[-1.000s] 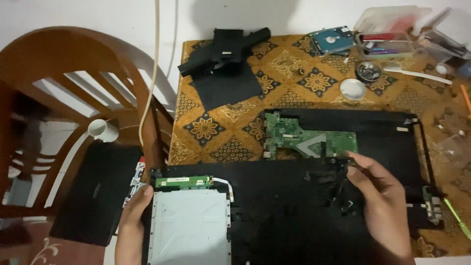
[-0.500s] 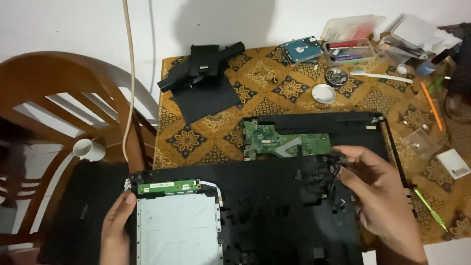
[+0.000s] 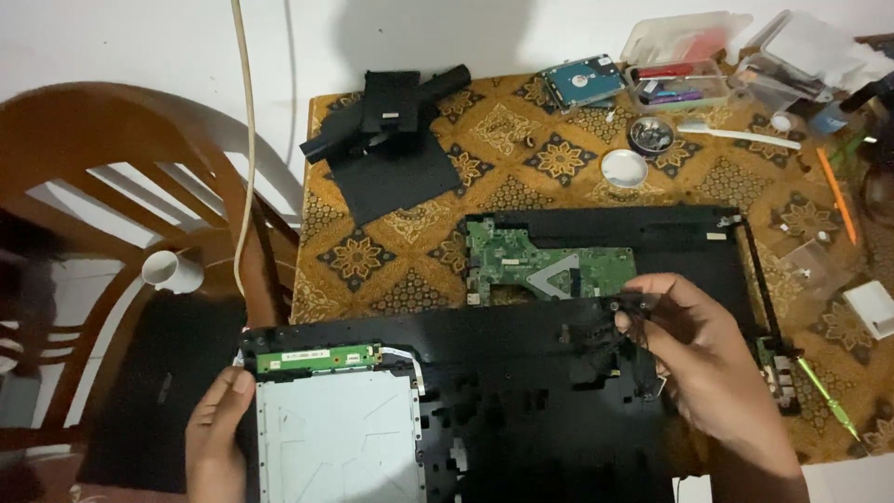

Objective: Connecting and disconnecting internal ribbon cables and components during a laptop repair.

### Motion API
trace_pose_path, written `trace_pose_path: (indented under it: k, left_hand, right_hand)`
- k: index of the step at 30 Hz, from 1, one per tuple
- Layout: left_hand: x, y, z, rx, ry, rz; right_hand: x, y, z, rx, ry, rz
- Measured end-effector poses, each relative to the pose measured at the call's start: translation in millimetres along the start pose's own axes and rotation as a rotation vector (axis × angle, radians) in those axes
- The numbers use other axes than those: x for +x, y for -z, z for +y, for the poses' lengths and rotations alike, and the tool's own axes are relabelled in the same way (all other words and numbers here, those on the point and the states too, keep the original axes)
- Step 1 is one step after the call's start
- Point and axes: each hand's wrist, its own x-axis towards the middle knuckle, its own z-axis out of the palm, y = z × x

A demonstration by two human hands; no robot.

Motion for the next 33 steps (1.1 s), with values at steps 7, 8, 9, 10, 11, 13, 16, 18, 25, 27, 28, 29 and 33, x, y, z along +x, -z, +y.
trace_pose_path:
  k: [7, 8, 9, 10, 11, 13, 16, 18, 25, 27, 28, 29, 33]
  left_hand:
    - [-17.3, -29.5, -10.4, 0.105, -0.029, 0.085]
    - [-22.7, -37.1, -7.2, 0.053, 0.038, 0.106]
    - [-20.8, -36.2, -9.4, 0.056, 0.039, 0.104]
    - [-20.2, -35.0, -12.6, 0.16, -0.048, 0.095]
    - [-19.4, -33.7, -15.9, 0.262, -0.135, 0.085]
    - [-19.2, -32.5, -18.5, 0.357, -0.178, 0.066]
    - [-21.2, -34.3, -17.0, 0.455, -0.24, 0.047]
    - [-24.0, -36.9, -16.2, 0.463, -0.246, 0.045]
    - [-37.1, -44.7, -12.4, 0.478, -0.317, 0.044]
    - [-35.6, -41.7, -16.5, 0.479, -0.317, 0.048]
    - [-33.7, -38.4, -19.5, 0.524, -0.313, 0.039]
    - [-32.0, -35.1, -22.5, 0.569, -0.31, 0.029]
    - [-42.5, -45.3, -9.8, 0.641, -0.222, 0.058]
  right_hand:
    - [9.1, 1.7, 14.3, -0.166, -0.014, -0.03]
    - [8.0, -0.7, 12.7, -0.16, -0.027, -0.005]
    - [10.9, 2.1, 19.2, -0.158, -0.029, -0.004]
    - [12.9, 5.3, 26.5, -0.192, 0.002, -0.012]
    - [14.9, 8.5, 34.0, -0.226, 0.034, -0.02]
    - [13.4, 7.4, 41.6, -0.145, 0.003, 0.001]
    - [10.4, 3.9, 43.0, -0.04, -0.028, 0.037]
    - [11.3, 4.2, 51.0, -0.021, -0.039, 0.051]
    - [17.6, 13.3, 87.3, 0.021, 0.241, -0.08]
    - [15.9, 13.5, 86.0, -0.004, 0.301, -0.087]
    - [13.1, 12.5, 81.6, 0.077, 0.265, -0.09]
    - [10.2, 11.6, 77.1, 0.157, 0.229, -0.093]
    - [0.8, 15.7, 63.5, 0.135, 0.155, -0.014]
